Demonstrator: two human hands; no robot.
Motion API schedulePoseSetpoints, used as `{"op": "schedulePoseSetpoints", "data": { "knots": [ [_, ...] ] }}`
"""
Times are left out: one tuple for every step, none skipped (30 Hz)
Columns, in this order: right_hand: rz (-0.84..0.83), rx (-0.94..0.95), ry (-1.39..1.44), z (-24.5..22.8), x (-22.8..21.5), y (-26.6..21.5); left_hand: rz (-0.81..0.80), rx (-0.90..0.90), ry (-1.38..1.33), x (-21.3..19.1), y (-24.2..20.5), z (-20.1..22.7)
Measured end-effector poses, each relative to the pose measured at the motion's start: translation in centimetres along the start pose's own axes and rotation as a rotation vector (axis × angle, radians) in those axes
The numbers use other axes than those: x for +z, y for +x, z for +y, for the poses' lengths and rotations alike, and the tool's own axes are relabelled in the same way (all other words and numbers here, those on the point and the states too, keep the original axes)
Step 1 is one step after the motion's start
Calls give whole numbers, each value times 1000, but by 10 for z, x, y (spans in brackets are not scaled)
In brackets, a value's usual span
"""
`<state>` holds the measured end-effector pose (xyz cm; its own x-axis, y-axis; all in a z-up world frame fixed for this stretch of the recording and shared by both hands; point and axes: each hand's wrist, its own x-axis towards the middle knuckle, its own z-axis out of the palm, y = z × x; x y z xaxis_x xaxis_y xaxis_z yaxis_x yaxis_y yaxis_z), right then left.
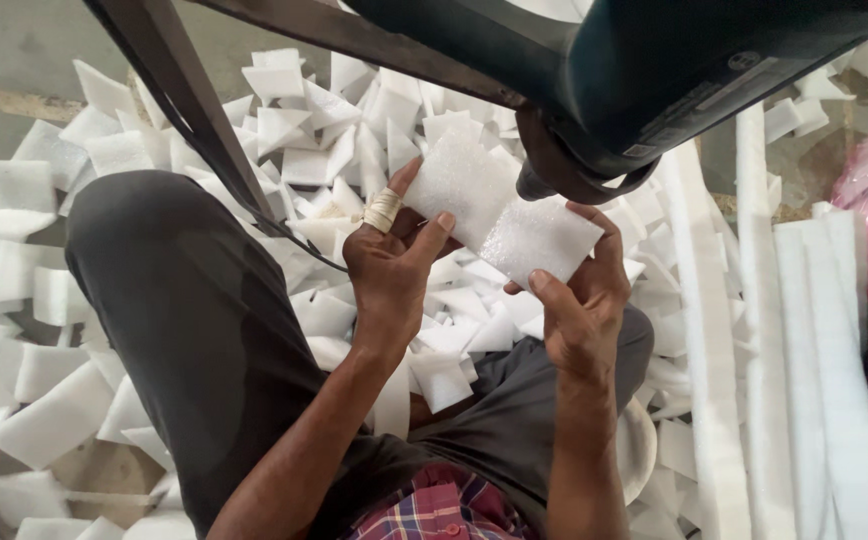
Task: The person sits on the floor and repeatedly picks up small white foam pieces. They apply hot glue from a glue gun to the edges of the pieces and press them together to form small blocks. The finished blocks are placed into a pile on the floor.
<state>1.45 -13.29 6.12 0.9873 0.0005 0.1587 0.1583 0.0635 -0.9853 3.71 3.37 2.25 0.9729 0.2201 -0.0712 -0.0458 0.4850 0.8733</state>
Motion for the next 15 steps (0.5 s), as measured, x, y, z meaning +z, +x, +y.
{"op": "schedulePoseSetpoints", "data": {
  "knots": [
    [-15,-22,-23,-2,1,1,4,22,50,0,-1,0],
    [-2,-10,-73,-4,3,0,8,44,101,0,-2,0],
    [9,0,-122,-6,6,-1,-6,129,176,0,-3,-1],
    [21,9,-171,-6,8,-2,-19,215,252,0,-6,-2],
    [7,21,-183,-7,9,-3,-32,299,329,-1,-9,-4],
    [-8,33,-195,-7,9,-5,-32,300,382,-1,-11,-7],
    [-23,46,-206,-5,9,-8,-30,300,435,-2,-12,-11],
    [-16,60,-224,-4,9,-10,-29,299,489,-2,-14,-15],
    [-8,77,-242,-1,7,-13,-40,277,480,-3,-16,-19],
    [1,94,-259,1,4,-16,-51,254,471,-3,-18,-24],
    [14,111,-259,4,1,-20,-66,230,463,-3,-21,-29],
    [27,128,-259,6,-3,-24,-83,223,473,-2,-23,-34],
    [44,144,-259,9,-7,-28,-105,217,484,-1,-26,-39],
    [52,143,-232,12,-12,-31,-127,211,494,0,-28,-44],
    [62,144,-207,14,-17,-35,-140,215,489,2,-29,-49]
  ]
}}
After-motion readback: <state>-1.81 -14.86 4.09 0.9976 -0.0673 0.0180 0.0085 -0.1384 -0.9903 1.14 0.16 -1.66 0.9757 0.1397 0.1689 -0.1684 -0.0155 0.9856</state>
